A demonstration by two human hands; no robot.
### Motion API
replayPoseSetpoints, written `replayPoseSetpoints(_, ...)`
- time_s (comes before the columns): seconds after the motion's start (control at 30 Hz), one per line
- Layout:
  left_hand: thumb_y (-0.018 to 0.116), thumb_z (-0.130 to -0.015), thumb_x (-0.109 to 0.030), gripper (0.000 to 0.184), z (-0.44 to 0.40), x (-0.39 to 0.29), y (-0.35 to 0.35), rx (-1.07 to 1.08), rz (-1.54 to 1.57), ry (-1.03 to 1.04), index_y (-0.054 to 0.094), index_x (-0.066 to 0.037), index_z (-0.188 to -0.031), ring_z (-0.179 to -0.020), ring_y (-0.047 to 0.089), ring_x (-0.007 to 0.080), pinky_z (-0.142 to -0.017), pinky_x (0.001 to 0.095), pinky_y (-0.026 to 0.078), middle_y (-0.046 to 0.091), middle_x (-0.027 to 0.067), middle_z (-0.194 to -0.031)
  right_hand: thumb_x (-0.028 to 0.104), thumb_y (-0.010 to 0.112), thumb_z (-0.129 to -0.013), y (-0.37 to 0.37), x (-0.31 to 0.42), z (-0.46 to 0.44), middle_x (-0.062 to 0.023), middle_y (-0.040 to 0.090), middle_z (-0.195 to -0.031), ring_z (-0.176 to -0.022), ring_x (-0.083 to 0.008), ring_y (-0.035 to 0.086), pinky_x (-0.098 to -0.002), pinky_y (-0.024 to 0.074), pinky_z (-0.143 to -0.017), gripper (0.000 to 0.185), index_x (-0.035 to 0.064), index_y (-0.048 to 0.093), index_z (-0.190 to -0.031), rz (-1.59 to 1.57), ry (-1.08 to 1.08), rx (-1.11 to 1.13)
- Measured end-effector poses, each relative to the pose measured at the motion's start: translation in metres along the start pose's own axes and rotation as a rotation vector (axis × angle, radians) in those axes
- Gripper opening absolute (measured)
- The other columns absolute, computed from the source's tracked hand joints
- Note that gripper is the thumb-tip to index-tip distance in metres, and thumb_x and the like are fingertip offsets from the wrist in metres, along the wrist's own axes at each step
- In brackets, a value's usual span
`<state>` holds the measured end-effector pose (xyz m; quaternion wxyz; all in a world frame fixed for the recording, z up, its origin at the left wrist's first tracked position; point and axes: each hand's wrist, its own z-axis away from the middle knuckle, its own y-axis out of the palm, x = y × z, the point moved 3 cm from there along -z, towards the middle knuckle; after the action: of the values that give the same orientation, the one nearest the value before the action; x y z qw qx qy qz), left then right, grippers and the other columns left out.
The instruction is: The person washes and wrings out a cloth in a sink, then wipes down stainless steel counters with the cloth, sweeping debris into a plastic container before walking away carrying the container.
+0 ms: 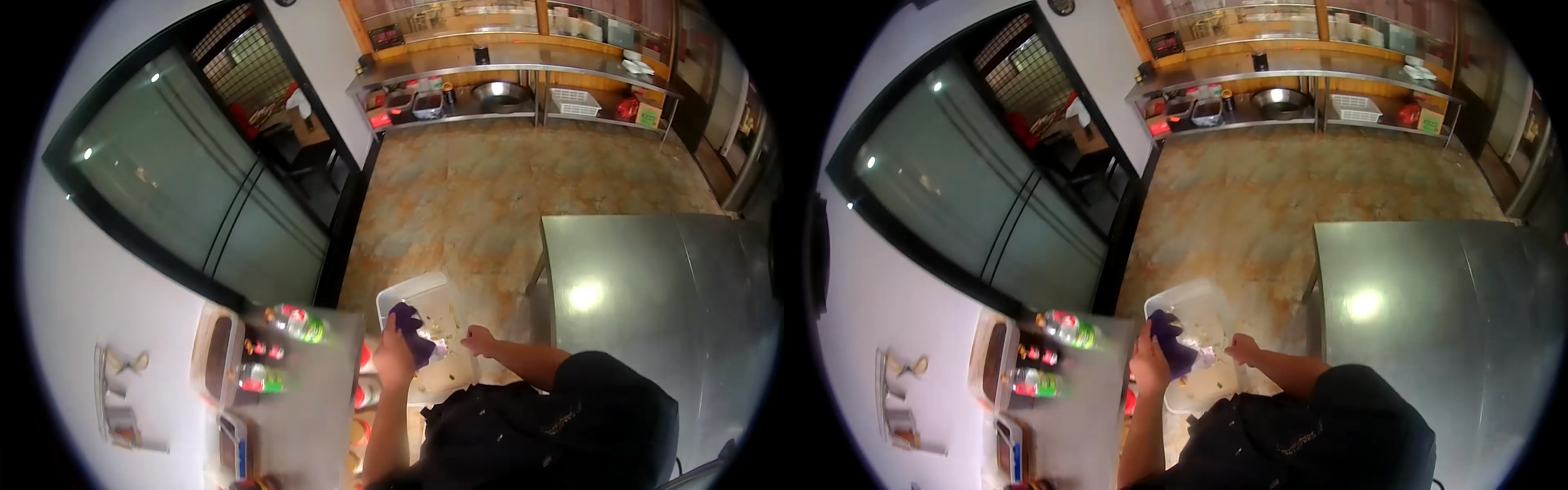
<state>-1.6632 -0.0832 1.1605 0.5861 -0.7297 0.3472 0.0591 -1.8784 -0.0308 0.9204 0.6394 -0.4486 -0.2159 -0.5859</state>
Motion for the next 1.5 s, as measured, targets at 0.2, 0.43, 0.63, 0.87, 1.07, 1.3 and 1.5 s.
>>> replayPoseSetpoints(0.2,0.049,-0.1,-0.018,0.033,-0.159,0.003,0.043,-0.071,0.45,0.011,0.057,-0.005,-0.13,-0.105,0.066,0.0367,-0.086,0.0401,0.053,0.064,0.0184,-0.122,0.022,0.07,-0.078,-0.064,0.026,-0.12,-0.0115,0.063,-0.071,-0.057,-0.0259,0.066,-0.0386,0.0502,-0.047,0.026,0.0011,0.061,-0.09,-0.119,0.127,-0.109)
replayPoseSetpoints(0.43,0.049,-0.101,-0.016,0.028,-0.393,0.046,0.14,0.083,1.505,-0.581,0.058,0.001,-0.12,-0.099,0.065,0.0249,-0.089,0.0369,0.053,0.063,0.0135,-0.114,0.02,0.069,-0.08,-0.202,0.088,-0.183,-0.0138,0.063,-0.083,-0.067,-0.0281,0.068,-0.0386,0.056,-0.051,0.028,0.0004,0.061,-0.098,-0.231,0.412,-0.418)
replayPoseSetpoints(0.63,0.055,-0.095,-0.016,0.034,-0.62,0.092,0.172,0.384,1.848,-0.473,0.056,-0.002,-0.126,-0.104,0.065,0.0312,-0.088,0.0475,0.055,0.064,0.0144,-0.117,0.015,0.068,-0.081,-0.278,0.028,-0.278,-0.016,0.062,-0.084,-0.068,-0.034,0.069,-0.0453,0.0591,-0.051,0.029,-0.0047,0.059,-0.101,-0.838,0.413,-0.807)
replayPoseSetpoints(0.87,0.056,-0.089,-0.01,0.039,-0.708,0.297,0.318,0.402,1.623,-0.971,0.054,0.003,-0.125,-0.098,0.066,0.0368,-0.082,0.0522,0.056,0.063,0.0205,-0.113,0.006,0.061,-0.081,-0.344,0.064,-0.427,-0.0185,0.055,-0.106,-0.074,-0.0462,0.066,-0.0545,0.0607,-0.061,0.039,-0.0021,0.051,-0.118,-1.294,0.484,-0.969)
replayPoseSetpoints(1.07,0.059,-0.091,-0.025,0.042,-0.722,0.418,0.441,0.393,0.888,-1.378,0.054,0.0,-0.124,-0.099,0.064,0.0359,-0.081,0.0478,0.054,0.062,0.0199,-0.113,0.006,0.059,-0.08,-0.409,0.144,-0.663,-0.0151,0.05,-0.104,-0.078,-0.0474,0.064,-0.0591,0.0596,-0.064,0.033,-0.0008,0.047,-0.111,-1.463,0.522,-0.943)
replayPoseSetpoints(1.3,0.059,-0.092,-0.025,0.05,-0.937,0.442,0.53,0.43,0.635,-1.393,0.049,0.001,-0.133,-0.109,0.06,0.0336,-0.091,0.0444,0.05,0.058,0.0198,-0.124,0.009,0.056,-0.082,-0.493,0.251,-0.91,-0.0131,0.044,-0.109,-0.09,-0.0484,0.062,-0.0609,0.0589,-0.073,0.04,0.0009,0.041,-0.118,-1.498,0.455,-0.85)
replayPoseSetpoints(1.5,0.059,-0.092,-0.024,0.057,-1.168,0.513,0.604,0.328,0.656,-1.225,0.045,0.002,-0.14,-0.117,0.057,0.0317,-0.099,0.0416,0.045,0.055,0.0198,-0.134,0.008,0.055,-0.081,-0.561,0.347,-1.032,-0.0149,0.041,-0.117,-0.094,-0.0486,0.062,-0.0605,0.0599,-0.073,0.045,0.0002,0.039,-0.122,-1.453,0.498,-1.056)
